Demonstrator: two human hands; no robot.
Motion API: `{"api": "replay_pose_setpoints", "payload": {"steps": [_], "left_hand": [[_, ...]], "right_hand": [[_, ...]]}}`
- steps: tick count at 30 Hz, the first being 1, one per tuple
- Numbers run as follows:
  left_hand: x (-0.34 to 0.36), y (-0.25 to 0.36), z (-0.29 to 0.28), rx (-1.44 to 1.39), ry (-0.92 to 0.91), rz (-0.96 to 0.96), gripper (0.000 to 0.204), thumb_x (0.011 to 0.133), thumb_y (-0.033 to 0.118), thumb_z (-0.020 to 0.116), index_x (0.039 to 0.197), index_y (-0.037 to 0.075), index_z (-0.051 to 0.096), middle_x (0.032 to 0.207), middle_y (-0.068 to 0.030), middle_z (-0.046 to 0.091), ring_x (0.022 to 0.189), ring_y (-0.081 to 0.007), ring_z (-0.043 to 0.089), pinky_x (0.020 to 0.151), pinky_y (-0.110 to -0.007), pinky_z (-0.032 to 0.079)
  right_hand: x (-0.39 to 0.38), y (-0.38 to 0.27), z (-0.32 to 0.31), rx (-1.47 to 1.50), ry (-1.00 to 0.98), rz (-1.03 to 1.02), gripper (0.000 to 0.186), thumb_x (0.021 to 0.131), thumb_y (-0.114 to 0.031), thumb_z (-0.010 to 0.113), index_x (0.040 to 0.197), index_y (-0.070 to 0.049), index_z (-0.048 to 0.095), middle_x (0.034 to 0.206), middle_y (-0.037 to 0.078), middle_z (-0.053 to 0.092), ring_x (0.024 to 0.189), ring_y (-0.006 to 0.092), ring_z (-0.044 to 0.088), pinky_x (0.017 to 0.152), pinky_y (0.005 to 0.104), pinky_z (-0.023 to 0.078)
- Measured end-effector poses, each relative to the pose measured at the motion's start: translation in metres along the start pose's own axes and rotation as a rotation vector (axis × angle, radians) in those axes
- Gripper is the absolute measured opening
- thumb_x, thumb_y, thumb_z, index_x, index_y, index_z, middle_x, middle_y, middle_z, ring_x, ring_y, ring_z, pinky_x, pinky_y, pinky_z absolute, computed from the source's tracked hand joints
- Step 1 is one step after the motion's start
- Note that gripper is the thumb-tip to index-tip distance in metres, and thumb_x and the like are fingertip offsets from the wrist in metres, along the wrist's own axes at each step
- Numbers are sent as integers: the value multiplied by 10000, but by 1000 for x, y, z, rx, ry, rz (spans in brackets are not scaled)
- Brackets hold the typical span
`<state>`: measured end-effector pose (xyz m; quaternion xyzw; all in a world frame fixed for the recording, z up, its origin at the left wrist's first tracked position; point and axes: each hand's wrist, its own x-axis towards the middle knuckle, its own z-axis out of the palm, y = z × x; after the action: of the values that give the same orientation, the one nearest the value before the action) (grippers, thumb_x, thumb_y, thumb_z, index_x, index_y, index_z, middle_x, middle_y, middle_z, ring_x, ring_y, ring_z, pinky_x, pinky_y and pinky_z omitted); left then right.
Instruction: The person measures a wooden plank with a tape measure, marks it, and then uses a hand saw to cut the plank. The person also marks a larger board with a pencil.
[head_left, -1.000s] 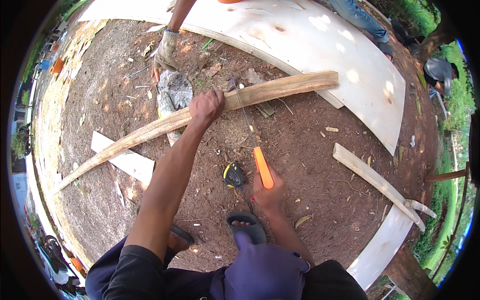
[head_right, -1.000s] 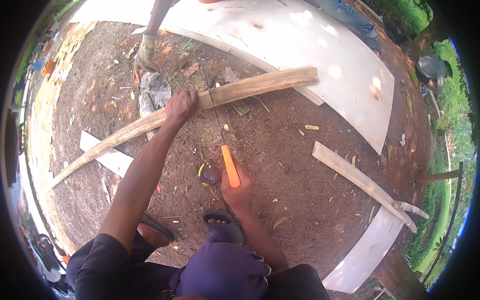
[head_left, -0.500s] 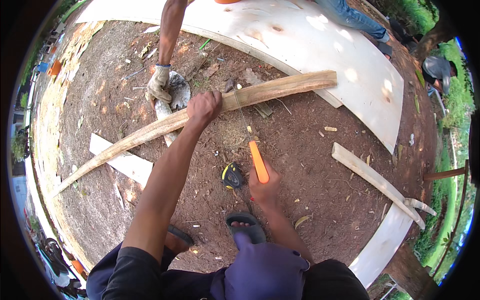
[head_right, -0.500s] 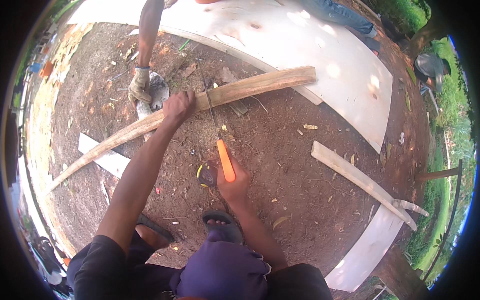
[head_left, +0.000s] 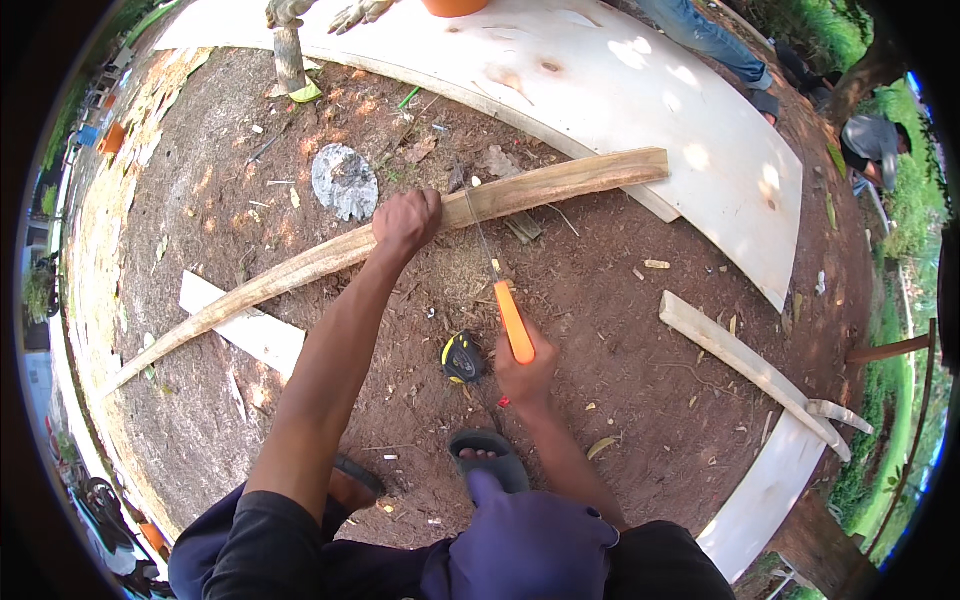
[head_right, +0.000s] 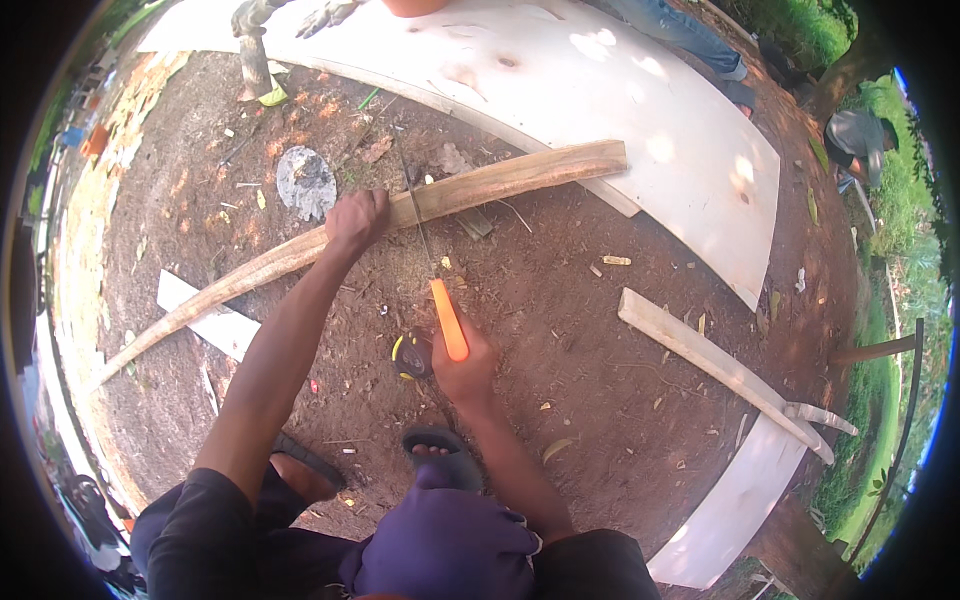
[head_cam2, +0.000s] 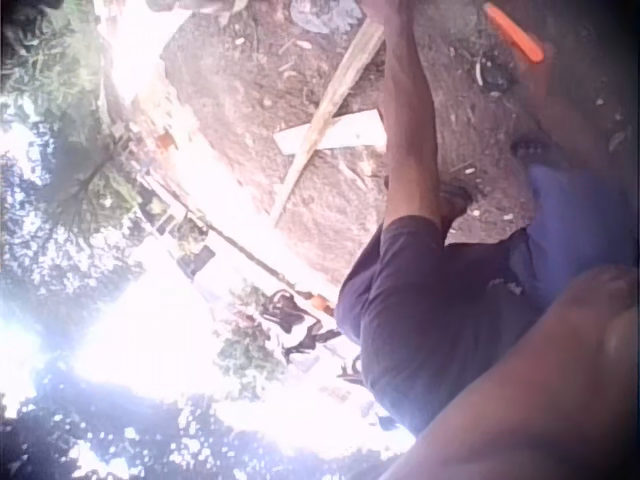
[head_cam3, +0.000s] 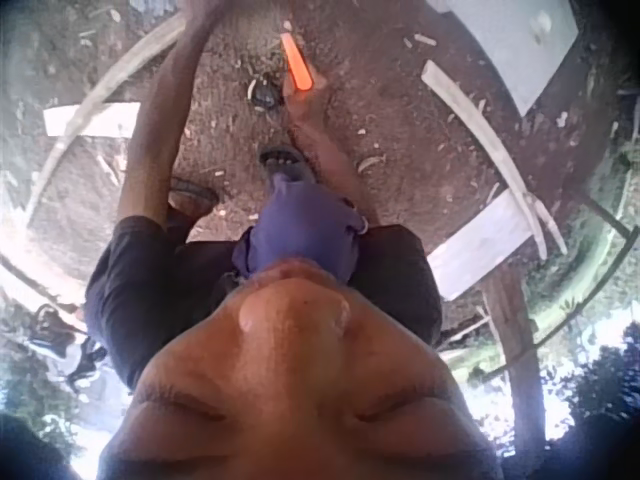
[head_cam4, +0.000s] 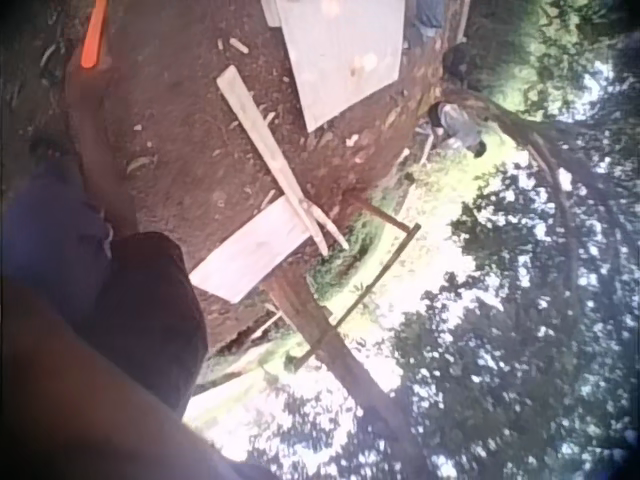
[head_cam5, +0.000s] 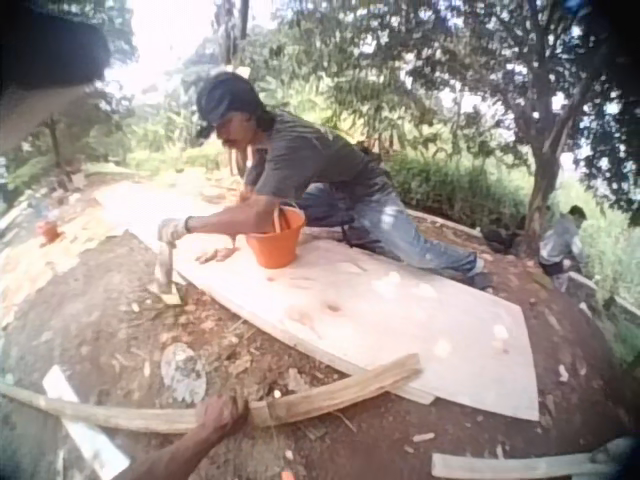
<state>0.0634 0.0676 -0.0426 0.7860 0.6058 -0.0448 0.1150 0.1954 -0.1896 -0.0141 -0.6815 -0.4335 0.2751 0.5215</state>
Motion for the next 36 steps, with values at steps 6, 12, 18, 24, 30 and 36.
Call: {"api": "replay_pose_setpoints", "payload": {"steps": [6,12,18,24,30,36], "left_hand": [[-8,-31,13,-7,185,-6,503,999,358,346,735,36,628,696,-227,675,645,-382,688,663,-518,558],[-18,-6,12,-94,-27,-120,576,997,386,317,683,40,655,685,-236,676,626,-376,686,664,-530,550],[5,-9,2,-14,95,42,431,981,344,378,850,44,658,815,-250,696,766,-404,708,717,-547,551],[0,-14,0,-2,-28,-71,431,965,347,395,945,21,676,896,-251,710,863,-442,696,805,-560,533],[-8,10,-14,-161,-117,-232,475,946,375,399,920,5,695,938,-260,711,898,-477,677,874,-560,510],[-12,-9,-6,-138,-47,-145,531,956,385,358,874,-5,710,937,-304,697,895,-473,680,857,-545,518]], "right_hand": [[16,-13,29,37,-1,-49,329,861,-60,634,1172,35,682,756,206,671,633,295,690,604,388,536],[-102,-7,-53,-63,-59,25,358,823,17,610,1168,93,666,910,205,725,788,284,747,699,351,579],[75,-15,45,27,7,-103,270,846,-26,633,1102,48,673,671,188,624,573,256,655,537,386,489],[-90,7,-50,-131,-89,-80,478,794,4,648,1267,71,637,1014,214,740,870,339,750,764,369,596],[14,-4,12,-15,-45,-6,449,839,-34,644,1280,51,634,857,227,698,731,322,726,640,404,554],[27,1,26,39,-41,-10,219,846,-25,625,1047,45,675,699,162,624,564,300,622,551,400,485]]}}
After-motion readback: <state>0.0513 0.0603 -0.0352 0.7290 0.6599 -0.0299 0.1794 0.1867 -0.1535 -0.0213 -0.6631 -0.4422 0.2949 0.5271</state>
